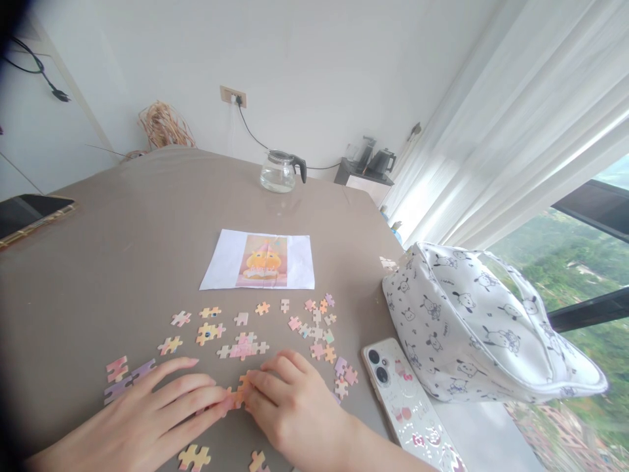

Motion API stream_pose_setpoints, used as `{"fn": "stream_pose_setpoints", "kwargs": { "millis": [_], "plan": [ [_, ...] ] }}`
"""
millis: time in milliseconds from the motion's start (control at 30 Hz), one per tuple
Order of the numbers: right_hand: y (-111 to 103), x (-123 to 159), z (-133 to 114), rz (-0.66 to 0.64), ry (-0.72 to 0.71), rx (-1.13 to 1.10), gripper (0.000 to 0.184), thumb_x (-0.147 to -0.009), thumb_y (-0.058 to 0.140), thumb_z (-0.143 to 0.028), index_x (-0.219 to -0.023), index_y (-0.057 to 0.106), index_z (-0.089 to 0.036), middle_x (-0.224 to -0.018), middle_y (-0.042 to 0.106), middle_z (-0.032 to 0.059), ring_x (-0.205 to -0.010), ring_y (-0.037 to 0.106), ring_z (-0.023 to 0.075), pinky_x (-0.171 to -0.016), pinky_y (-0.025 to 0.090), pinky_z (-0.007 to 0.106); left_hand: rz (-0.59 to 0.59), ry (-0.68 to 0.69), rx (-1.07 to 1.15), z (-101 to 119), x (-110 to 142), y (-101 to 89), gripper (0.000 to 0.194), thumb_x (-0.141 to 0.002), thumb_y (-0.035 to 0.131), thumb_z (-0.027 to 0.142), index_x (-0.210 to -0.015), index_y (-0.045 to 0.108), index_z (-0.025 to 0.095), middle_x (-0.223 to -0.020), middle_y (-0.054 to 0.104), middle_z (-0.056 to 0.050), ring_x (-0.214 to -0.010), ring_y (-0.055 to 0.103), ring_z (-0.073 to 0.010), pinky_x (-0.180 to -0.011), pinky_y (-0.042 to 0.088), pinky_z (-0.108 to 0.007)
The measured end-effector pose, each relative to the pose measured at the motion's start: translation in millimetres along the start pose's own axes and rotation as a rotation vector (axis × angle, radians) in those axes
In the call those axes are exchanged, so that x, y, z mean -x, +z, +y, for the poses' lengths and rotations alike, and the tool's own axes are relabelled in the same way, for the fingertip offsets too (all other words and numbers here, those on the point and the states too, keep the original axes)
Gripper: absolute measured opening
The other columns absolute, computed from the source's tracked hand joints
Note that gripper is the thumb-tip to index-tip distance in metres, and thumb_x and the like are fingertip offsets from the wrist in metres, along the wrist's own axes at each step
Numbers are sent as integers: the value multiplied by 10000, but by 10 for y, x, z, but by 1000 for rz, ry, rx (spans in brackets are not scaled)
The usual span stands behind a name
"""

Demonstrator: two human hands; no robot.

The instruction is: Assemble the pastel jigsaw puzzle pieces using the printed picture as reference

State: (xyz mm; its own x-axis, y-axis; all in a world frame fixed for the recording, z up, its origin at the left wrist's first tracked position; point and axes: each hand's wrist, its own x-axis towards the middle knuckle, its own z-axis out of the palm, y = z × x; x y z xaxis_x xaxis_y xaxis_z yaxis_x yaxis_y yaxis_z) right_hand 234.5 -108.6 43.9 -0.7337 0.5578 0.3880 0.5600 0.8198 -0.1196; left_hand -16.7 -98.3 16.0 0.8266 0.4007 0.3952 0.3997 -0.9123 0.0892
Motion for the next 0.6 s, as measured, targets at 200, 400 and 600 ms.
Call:
{"fn": "stream_pose_setpoints", "kwargs": {
  "millis": [200, 400, 600],
  "plan": [
    [-41, 8, -16, -19, -123, 71, 225, -988, 468, -88, -1046, 685, -71, -1067, 727, 117, -942, 618, 207, -828, 535, 337, 9, -62, 165, -2, -3, -55, 651, -929, 360, 688, -1375, 420, 217, -1153, 666, -11, -1010, 579, -215, -1113, 209, -384],
    [-21, 18, -32, -60, -83, 81, 148, -954, 543, -94, -995, 685, -88, -1045, 713, 121, -908, 614, 200, -791, 528, 309, 49, -108, 131, -57, 11, -179, 575, -859, 478, 706, -1195, 546, 245, -1046, 683, -16, -924, 583, -234, -1067, 271, -418],
    [-2, 25, -31, -14, -86, 78, 165, -954, 524, -77, -988, 686, -80, -1007, 719, 111, -852, 607, 201, -745, 524, 311, -1, -7, -2, -134, 78, -177, 591, -891, 378, 720, -1104, 632, 231, -1012, 711, -13, -857, 557, -228, -1012, 244, -439]
  ]
}}
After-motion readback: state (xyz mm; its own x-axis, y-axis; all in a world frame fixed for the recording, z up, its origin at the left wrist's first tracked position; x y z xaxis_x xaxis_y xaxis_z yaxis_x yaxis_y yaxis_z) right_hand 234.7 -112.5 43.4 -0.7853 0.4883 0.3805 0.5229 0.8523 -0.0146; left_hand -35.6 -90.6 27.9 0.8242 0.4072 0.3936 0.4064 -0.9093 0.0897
